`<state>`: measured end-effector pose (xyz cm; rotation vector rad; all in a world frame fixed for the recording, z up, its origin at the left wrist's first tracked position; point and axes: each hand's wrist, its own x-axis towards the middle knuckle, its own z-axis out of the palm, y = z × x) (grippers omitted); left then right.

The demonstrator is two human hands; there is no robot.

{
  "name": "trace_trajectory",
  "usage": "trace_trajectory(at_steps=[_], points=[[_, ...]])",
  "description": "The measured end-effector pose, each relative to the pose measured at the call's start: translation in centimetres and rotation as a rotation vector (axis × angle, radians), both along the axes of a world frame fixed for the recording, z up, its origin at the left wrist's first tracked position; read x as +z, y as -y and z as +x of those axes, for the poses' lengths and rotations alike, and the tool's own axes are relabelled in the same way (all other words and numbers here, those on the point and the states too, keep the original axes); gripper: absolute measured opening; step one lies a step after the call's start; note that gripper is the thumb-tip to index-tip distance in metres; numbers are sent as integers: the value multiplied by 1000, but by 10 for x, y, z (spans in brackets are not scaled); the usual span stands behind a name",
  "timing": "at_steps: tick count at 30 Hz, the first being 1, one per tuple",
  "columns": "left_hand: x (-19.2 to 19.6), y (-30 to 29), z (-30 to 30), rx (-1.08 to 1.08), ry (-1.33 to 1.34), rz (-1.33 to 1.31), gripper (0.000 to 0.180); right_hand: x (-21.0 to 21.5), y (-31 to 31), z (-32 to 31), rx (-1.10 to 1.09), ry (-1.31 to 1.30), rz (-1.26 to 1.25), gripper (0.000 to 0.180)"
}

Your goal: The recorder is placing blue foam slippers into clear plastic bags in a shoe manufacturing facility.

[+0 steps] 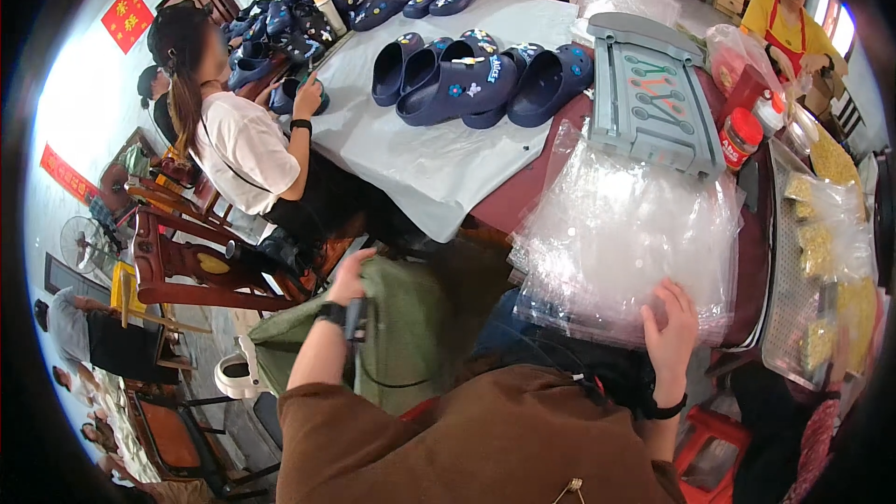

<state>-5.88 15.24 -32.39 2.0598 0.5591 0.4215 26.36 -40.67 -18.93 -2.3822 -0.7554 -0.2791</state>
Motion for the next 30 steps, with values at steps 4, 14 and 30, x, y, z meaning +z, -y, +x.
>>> trace_trajectory(at_steps=[4,14,30], points=[[124,44,-27,353,240,-260,33,-7,1,4,-64,20,-24,37],[219,94,-50,612,230,188,49,1,-10,0,-13,16,-56,39],[120,115,75,321,-255,-90,53,-8,-1,1,43,34,-25,40]])
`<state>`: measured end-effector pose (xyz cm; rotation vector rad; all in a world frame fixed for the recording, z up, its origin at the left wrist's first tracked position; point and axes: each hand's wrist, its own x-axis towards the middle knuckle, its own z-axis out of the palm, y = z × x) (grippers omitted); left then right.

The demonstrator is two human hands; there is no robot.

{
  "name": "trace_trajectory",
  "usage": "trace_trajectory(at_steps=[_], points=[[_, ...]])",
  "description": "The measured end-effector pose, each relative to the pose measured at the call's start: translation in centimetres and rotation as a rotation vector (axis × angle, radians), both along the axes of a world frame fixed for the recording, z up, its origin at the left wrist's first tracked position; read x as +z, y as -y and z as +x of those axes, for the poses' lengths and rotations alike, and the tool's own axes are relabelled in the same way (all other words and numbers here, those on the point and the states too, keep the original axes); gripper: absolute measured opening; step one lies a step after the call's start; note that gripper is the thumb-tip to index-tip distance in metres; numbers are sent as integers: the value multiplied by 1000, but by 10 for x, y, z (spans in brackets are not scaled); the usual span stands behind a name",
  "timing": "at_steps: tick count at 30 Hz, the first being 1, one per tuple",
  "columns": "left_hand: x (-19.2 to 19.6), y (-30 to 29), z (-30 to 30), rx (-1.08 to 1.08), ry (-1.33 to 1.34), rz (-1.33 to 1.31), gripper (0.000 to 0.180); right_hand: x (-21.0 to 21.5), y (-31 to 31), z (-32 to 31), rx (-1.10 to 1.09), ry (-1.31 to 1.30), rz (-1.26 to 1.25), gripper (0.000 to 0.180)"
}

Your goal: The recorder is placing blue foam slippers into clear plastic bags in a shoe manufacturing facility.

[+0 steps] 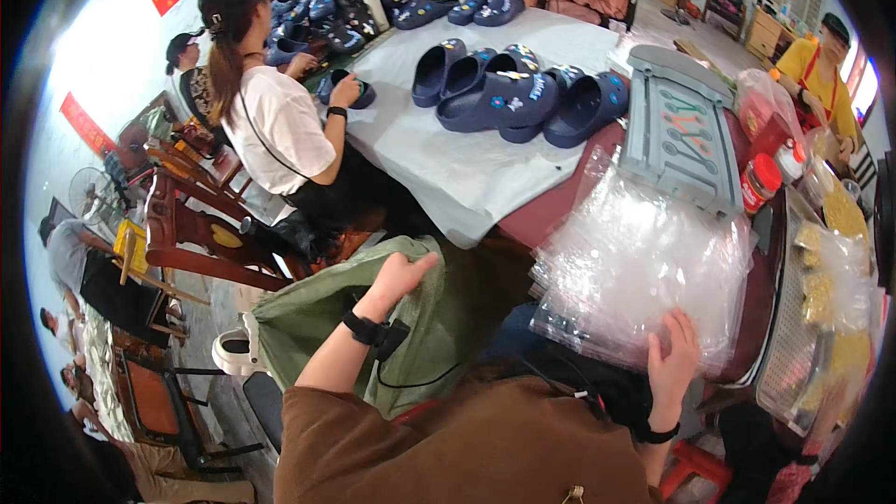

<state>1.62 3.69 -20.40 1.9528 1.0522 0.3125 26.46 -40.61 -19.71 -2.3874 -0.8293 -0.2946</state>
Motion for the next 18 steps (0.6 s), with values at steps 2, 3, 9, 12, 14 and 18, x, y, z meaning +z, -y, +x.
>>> trace_trajectory(at_steps=[2,3,9,12,14,18], points=[[39,24,10,-75,-218,258,58,1,3,0,-18,6,-4,40],[60,37,11,-140,-438,513,63,2,3,0,-29,10,-13,40],[141,102,39,-447,-112,572,57,1,-2,1,2,34,11,40],[160,120,77,-640,141,362,59,-3,0,1,-5,22,29,41],[156,120,112,-682,204,306,61,-8,2,2,-2,12,38,41],[107,73,208,-407,354,323,94,-7,2,-3,-18,31,49,40]])
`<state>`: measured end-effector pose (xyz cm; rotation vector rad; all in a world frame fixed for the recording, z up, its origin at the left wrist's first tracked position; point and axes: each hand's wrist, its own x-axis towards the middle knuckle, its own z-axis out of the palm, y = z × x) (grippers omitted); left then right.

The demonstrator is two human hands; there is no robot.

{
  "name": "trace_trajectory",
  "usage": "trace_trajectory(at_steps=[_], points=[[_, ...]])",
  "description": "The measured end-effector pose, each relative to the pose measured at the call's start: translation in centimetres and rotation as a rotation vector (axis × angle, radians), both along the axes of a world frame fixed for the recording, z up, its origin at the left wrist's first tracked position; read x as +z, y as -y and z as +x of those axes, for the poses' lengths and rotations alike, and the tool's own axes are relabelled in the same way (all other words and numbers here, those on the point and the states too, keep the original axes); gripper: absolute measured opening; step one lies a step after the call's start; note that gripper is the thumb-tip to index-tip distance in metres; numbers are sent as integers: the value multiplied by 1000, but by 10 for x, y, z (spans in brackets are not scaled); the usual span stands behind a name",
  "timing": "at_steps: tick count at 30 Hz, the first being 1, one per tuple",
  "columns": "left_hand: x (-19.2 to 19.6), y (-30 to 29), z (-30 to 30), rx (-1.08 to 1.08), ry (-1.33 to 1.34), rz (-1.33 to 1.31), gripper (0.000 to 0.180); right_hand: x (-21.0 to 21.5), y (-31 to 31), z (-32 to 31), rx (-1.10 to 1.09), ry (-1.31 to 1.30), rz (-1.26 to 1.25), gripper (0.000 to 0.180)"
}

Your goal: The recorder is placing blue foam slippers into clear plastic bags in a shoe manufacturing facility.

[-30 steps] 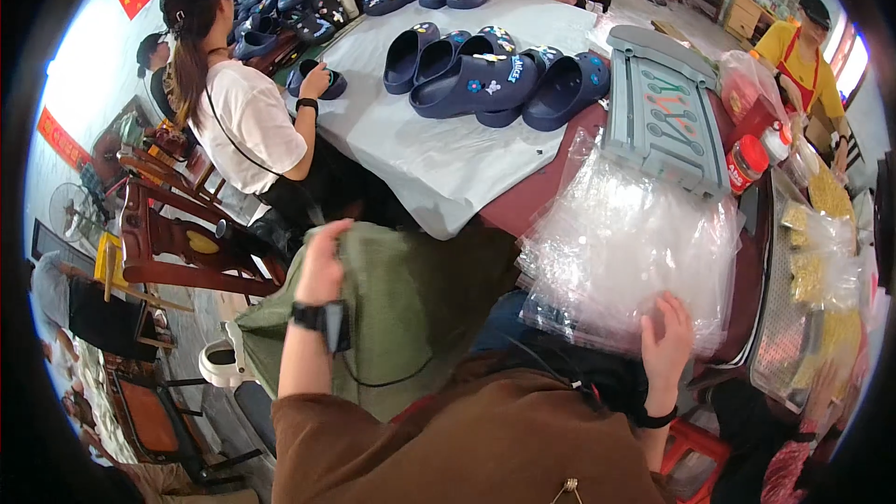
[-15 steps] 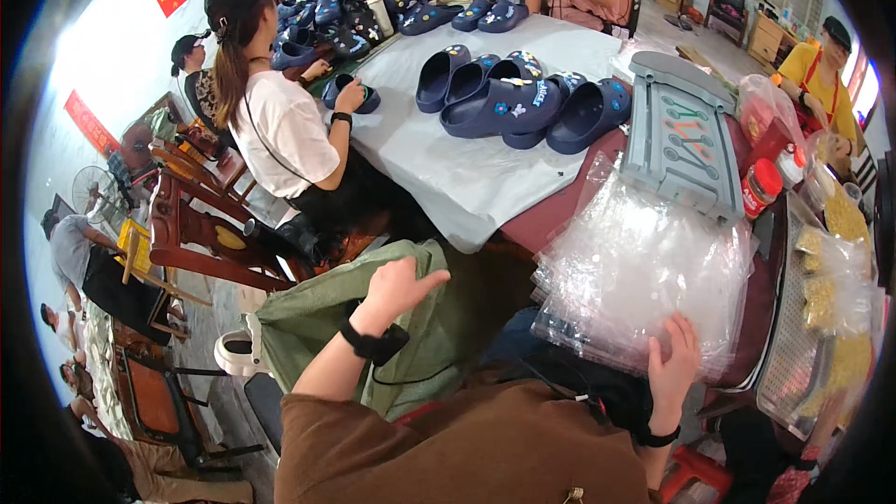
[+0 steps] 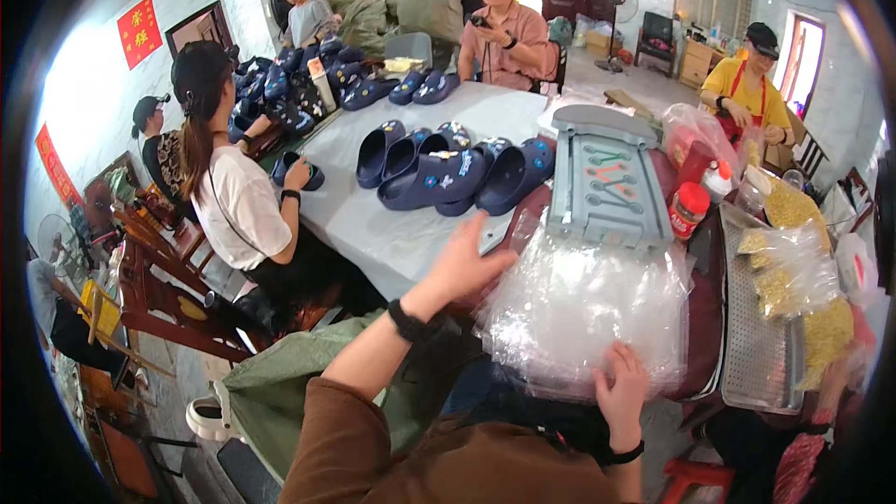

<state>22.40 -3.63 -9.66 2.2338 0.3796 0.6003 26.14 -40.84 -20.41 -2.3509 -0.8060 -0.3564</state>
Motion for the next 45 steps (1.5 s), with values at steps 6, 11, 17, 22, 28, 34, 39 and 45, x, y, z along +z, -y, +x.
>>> trace_trajectory(at_steps=[6,11,17,22,28,34,39,45], points=[[-57,-136,82,526,-41,283,114,2,1,-5,-22,-22,-1,41],[-82,-194,71,576,-158,425,94,2,-3,-4,-39,-26,-6,42],[-59,-145,73,413,-83,277,46,-1,2,-1,-37,-16,4,42],[-32,-53,79,197,380,34,43,5,-4,-1,-24,33,-15,41],[-14,70,91,-177,222,-100,40,5,-4,-4,-22,-2,-19,42],[-40,130,98,-236,149,-236,49,3,-2,-7,-11,-5,-16,42],[-55,144,93,-304,77,-263,36,7,1,-6,-20,-30,-11,42],[-58,145,90,-479,16,-354,20,10,0,-5,-16,-34,-28,42]])
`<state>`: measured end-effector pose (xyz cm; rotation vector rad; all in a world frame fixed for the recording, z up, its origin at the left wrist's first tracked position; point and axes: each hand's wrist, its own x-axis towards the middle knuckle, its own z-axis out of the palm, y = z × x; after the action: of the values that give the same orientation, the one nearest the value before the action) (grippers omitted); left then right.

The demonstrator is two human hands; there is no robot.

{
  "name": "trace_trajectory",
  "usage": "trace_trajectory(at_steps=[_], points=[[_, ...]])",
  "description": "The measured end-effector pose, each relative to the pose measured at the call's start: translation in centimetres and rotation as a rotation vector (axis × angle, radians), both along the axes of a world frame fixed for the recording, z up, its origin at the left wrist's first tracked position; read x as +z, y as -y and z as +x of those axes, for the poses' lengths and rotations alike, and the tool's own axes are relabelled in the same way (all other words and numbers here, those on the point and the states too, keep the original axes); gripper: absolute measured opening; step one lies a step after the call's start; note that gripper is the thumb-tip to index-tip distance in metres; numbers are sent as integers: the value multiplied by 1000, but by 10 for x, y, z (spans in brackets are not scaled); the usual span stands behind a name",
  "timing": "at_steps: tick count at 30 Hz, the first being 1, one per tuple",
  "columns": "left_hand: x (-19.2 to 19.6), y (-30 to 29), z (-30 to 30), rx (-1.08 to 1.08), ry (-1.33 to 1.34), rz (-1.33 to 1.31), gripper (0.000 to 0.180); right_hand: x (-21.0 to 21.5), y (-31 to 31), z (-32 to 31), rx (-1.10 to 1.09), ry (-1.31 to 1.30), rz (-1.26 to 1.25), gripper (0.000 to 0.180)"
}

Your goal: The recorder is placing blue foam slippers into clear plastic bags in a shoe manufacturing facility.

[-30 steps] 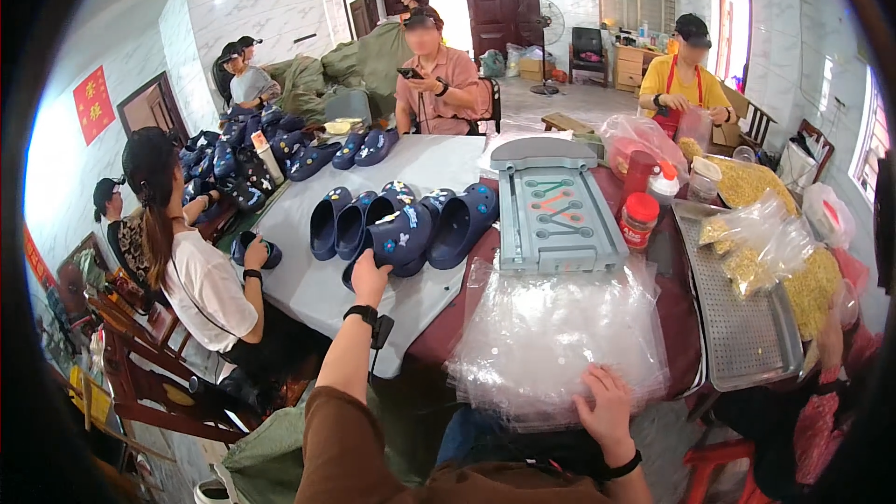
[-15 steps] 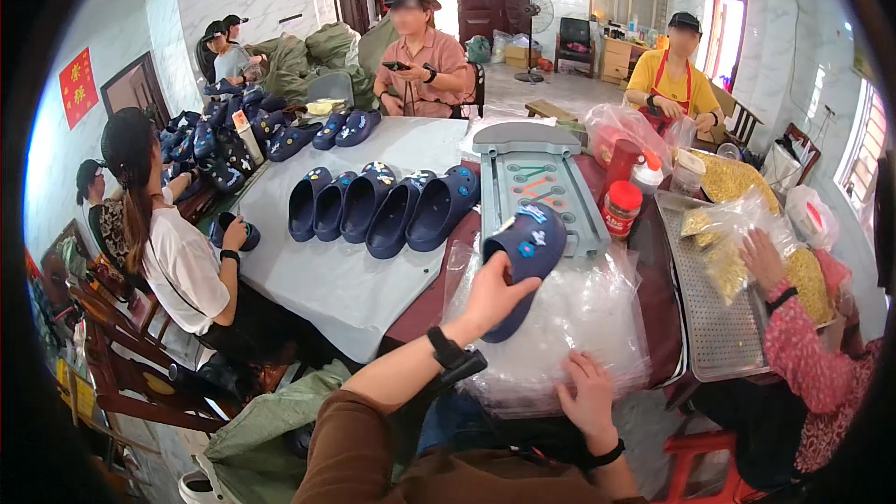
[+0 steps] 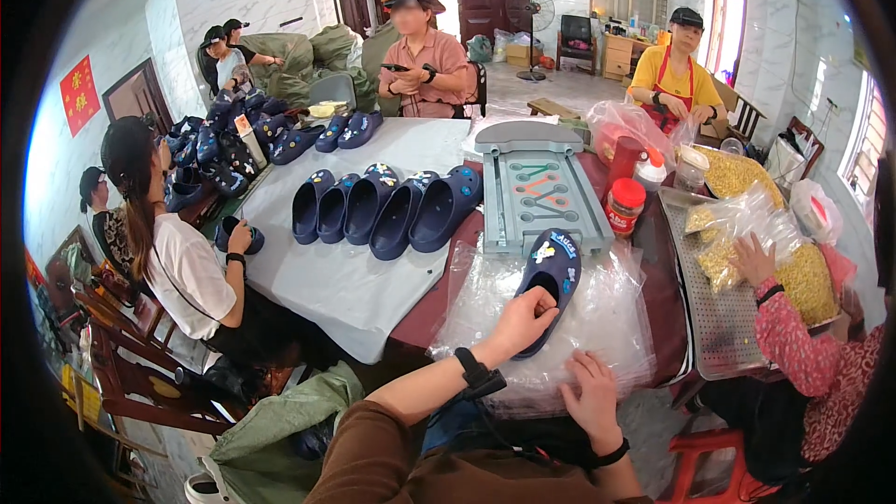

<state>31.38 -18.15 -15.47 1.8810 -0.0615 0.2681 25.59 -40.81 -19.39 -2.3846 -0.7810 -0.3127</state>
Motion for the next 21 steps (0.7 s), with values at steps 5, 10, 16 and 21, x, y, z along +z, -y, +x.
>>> trace_trajectory(at_steps=[5,10,16,21], points=[[4,0,-17,-20,187,210,28,-1,-2,-1,-4,1,-1,42],[13,-9,-35,-85,259,344,32,-3,-3,-1,-7,19,6,42],[23,-92,-10,304,384,514,31,0,-3,2,-2,13,7,43],[-16,-210,23,704,56,796,73,-2,-5,3,3,39,10,43]])
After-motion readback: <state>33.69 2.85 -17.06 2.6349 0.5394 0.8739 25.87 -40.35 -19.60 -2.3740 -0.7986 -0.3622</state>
